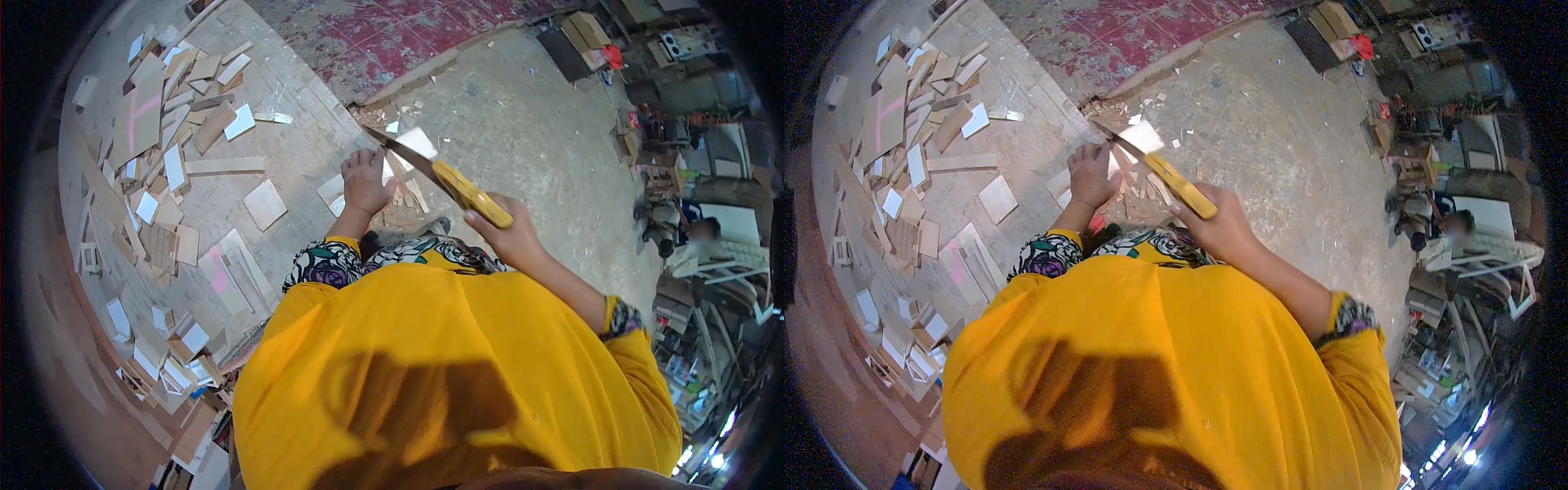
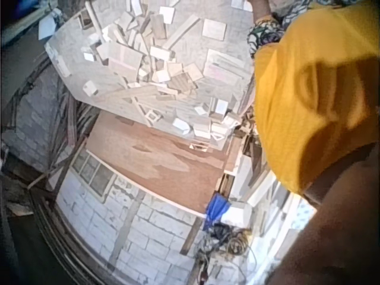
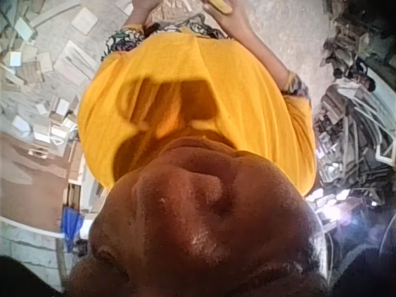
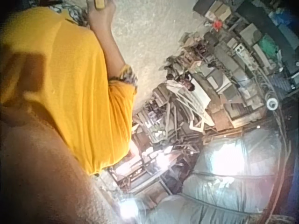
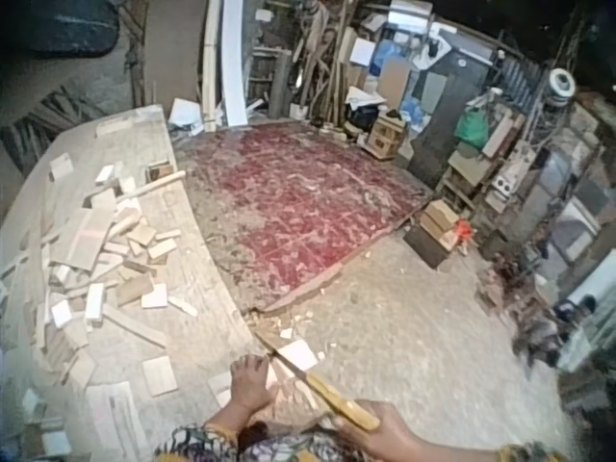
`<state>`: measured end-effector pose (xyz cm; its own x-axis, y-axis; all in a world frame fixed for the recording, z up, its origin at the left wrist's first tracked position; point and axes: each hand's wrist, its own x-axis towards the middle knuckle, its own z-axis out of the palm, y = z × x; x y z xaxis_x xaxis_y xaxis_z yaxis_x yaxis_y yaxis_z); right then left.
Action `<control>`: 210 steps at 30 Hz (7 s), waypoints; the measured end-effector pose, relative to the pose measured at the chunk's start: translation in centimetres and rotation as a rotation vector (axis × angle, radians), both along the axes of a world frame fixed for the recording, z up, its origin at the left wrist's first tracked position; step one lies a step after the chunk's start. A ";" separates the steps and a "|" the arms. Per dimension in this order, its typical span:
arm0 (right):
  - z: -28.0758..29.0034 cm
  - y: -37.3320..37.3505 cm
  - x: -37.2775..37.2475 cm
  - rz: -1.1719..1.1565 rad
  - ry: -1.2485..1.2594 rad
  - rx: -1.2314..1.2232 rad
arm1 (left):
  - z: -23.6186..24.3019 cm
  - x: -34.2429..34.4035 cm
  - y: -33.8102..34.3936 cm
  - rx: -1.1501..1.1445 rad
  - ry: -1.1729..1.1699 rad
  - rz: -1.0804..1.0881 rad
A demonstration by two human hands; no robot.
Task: The person is using a hand saw to cut a small piece of wood on a workbench in a workshop environment.
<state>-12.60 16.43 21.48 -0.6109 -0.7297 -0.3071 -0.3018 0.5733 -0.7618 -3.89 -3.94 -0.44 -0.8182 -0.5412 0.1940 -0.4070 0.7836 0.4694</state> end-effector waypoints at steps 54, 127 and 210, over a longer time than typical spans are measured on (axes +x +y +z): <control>-8.0 -6.1 -1.7 0.055 0.061 -0.088 | -0.7 -1.0 -0.4 -0.058 -0.009 0.076; -8.1 -0.6 0.4 0.074 0.018 -0.344 | -1.7 0.0 2.6 -0.195 0.025 0.127; 2.5 2.7 -1.2 0.181 -0.074 -0.089 | -0.9 -1.0 2.7 -0.051 -0.031 0.292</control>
<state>-13.76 19.17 23.97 -0.4458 -0.8515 -0.2760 -0.3348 0.4445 -0.8309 -4.93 -1.28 -1.30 -0.6352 -0.7449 0.2043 -0.6322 0.6533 0.4165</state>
